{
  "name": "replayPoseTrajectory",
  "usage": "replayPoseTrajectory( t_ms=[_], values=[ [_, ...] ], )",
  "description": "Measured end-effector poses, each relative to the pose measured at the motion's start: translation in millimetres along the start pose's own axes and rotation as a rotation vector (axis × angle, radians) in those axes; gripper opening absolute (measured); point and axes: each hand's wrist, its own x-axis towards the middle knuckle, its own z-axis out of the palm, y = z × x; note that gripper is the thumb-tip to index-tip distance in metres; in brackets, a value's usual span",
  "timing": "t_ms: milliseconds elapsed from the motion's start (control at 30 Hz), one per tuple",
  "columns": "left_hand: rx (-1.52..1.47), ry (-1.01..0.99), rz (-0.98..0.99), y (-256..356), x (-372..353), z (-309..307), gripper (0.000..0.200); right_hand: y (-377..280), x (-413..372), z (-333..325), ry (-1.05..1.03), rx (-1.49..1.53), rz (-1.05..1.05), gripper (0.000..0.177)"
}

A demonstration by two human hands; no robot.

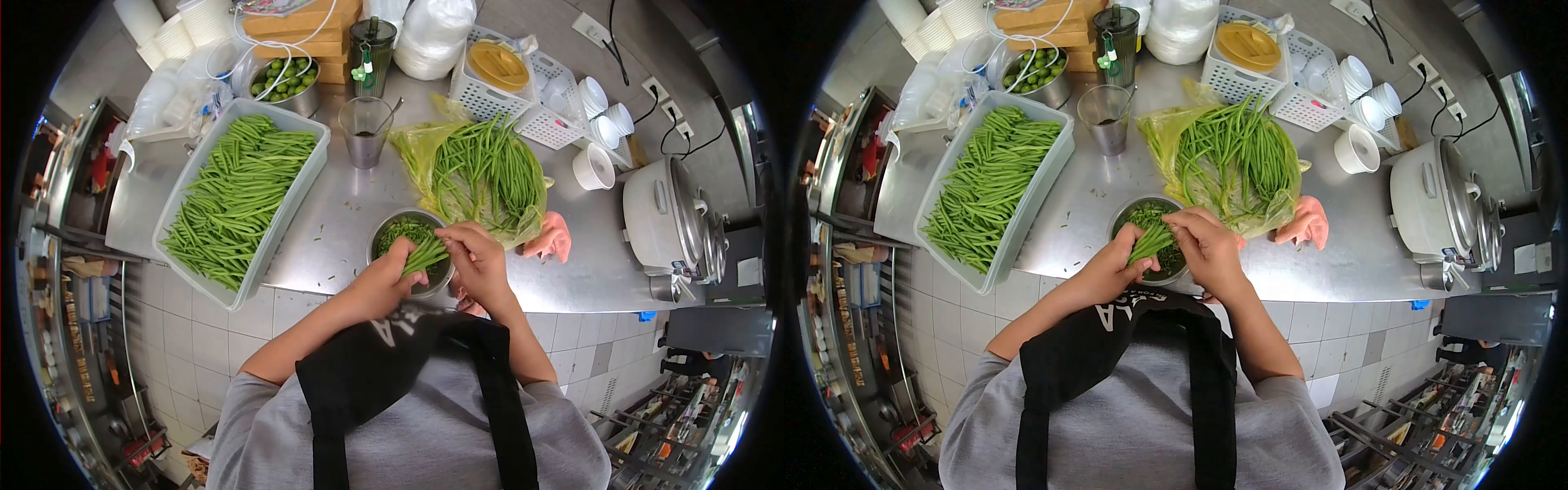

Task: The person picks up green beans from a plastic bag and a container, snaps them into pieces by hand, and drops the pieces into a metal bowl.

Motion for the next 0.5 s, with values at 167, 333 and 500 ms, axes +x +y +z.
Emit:
replayPoseTrajectory(
  t_ms=[167, 333, 500],
  values=[
    [0.007, 0.027, 0.052, -6.4, 0.5, 1.4, 0.023, -8.6, 2.9, -6.8, 0.014, 0.018, -0.022, 0.023],
    [0.010, 0.027, 0.055, -8.6, 1.7, 1.9, 0.024, -12.4, -1.1, -11.3, -0.047, -0.012, 0.005, 0.021],
    [0.024, 0.020, 0.055, -7.5, 1.2, 1.8, 0.023, -11.9, -0.4, -10.1, -0.016, -0.149, -0.113, 0.015]
  ],
)
